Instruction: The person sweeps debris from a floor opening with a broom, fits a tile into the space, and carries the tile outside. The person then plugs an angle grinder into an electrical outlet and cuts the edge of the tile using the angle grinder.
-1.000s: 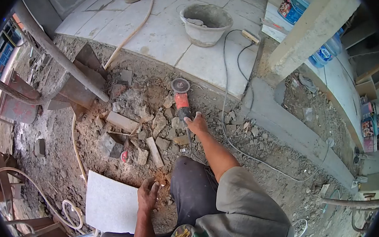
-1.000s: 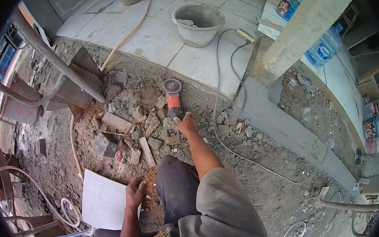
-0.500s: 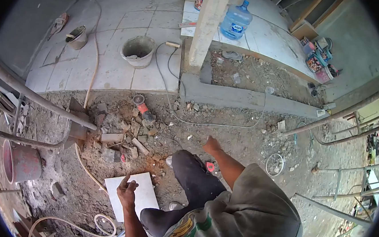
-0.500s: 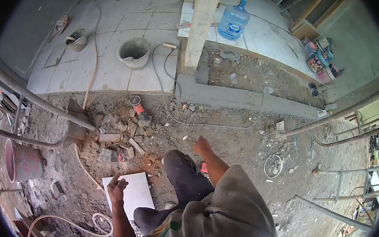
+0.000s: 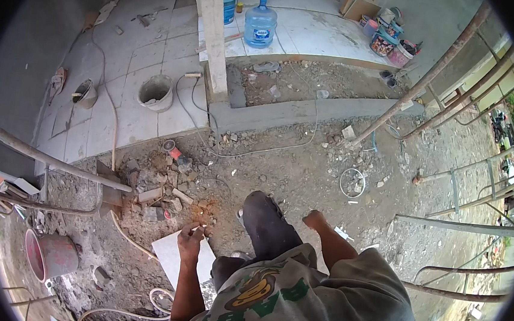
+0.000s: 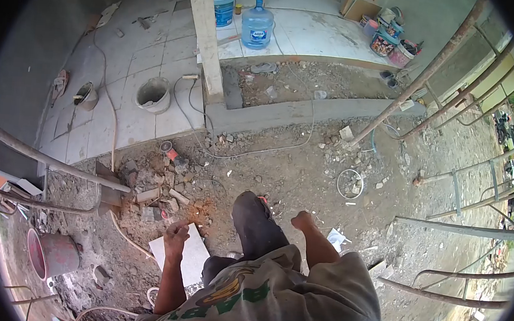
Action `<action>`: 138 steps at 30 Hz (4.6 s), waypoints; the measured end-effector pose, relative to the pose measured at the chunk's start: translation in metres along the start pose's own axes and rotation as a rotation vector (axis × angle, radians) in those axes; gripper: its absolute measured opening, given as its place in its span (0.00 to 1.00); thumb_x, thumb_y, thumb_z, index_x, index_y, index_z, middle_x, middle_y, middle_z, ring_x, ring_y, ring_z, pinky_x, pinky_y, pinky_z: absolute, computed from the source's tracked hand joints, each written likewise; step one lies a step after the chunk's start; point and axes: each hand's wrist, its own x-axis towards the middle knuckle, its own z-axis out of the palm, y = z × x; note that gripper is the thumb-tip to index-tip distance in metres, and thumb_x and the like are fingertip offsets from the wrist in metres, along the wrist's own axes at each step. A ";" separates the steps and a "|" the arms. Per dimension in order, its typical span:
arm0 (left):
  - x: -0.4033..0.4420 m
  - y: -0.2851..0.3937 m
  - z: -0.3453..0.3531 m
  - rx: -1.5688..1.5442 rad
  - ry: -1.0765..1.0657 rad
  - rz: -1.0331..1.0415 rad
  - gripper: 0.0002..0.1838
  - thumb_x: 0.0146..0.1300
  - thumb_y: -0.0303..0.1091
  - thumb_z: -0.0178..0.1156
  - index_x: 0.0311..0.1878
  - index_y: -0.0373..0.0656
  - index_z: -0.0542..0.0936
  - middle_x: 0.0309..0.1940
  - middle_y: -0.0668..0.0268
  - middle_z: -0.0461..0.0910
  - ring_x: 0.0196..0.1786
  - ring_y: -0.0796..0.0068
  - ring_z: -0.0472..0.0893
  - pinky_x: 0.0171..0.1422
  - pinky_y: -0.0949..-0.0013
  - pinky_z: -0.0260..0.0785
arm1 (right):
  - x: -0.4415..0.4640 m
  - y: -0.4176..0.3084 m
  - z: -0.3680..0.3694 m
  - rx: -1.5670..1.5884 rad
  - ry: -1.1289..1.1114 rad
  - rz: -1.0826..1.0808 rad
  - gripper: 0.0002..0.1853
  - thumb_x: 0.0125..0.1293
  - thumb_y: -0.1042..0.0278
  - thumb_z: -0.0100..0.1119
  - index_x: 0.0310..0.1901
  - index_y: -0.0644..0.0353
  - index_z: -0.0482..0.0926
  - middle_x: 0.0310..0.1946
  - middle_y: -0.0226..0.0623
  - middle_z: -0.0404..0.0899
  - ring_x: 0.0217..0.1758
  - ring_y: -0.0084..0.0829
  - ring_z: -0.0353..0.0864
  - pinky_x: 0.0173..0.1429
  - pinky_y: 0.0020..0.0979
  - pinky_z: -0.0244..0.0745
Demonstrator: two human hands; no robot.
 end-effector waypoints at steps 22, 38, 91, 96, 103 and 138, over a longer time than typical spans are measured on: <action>0.322 0.305 0.490 -0.262 -0.537 0.110 0.19 0.67 0.33 0.58 0.57 0.34 0.75 0.40 0.65 0.82 0.43 0.74 0.81 0.50 0.70 0.73 | 0.312 0.174 -0.380 0.407 0.304 0.004 0.17 0.60 0.60 0.49 0.36 0.65 0.81 0.40 0.60 0.80 0.48 0.59 0.79 0.52 0.50 0.75; 0.556 0.445 0.679 -0.219 -0.412 -0.103 0.16 0.65 0.39 0.60 0.52 0.40 0.79 0.37 0.66 0.83 0.37 0.76 0.81 0.43 0.71 0.73 | 0.466 0.184 -0.575 0.936 0.260 0.268 0.15 0.59 0.63 0.51 0.24 0.67 0.78 0.19 0.42 0.81 0.20 0.30 0.82 0.29 0.34 0.78; 1.324 1.599 1.208 -0.402 -0.320 1.828 0.13 0.66 0.44 0.58 0.36 0.44 0.71 0.23 0.71 0.59 0.24 0.82 0.58 0.32 0.72 0.52 | 1.206 -0.053 -2.043 0.352 1.590 -1.897 0.19 0.71 0.55 0.53 0.51 0.64 0.73 0.33 0.39 0.74 0.32 0.28 0.72 0.33 0.27 0.70; 1.424 1.666 1.250 -0.423 -0.229 1.951 0.13 0.66 0.44 0.58 0.36 0.44 0.71 0.23 0.71 0.59 0.24 0.82 0.58 0.32 0.72 0.52 | 1.301 -0.083 -2.129 0.334 1.647 -1.904 0.19 0.71 0.55 0.52 0.51 0.64 0.73 0.33 0.39 0.74 0.32 0.28 0.72 0.34 0.27 0.69; 1.577 1.737 1.334 -0.399 -0.001 2.031 0.14 0.66 0.44 0.57 0.36 0.44 0.72 0.23 0.70 0.59 0.24 0.82 0.58 0.32 0.73 0.53 | 1.471 -0.123 -2.253 0.343 1.609 -1.989 0.18 0.71 0.55 0.52 0.52 0.62 0.73 0.34 0.38 0.74 0.32 0.28 0.71 0.34 0.28 0.68; 2.682 1.952 1.681 0.343 -0.147 0.482 0.14 0.64 0.41 0.62 0.46 0.42 0.82 0.40 0.60 0.84 0.40 0.67 0.84 0.46 0.67 0.76 | 2.524 -0.539 -2.637 0.619 0.162 -0.827 0.09 0.61 0.65 0.60 0.35 0.62 0.82 0.31 0.44 0.83 0.32 0.40 0.83 0.38 0.34 0.77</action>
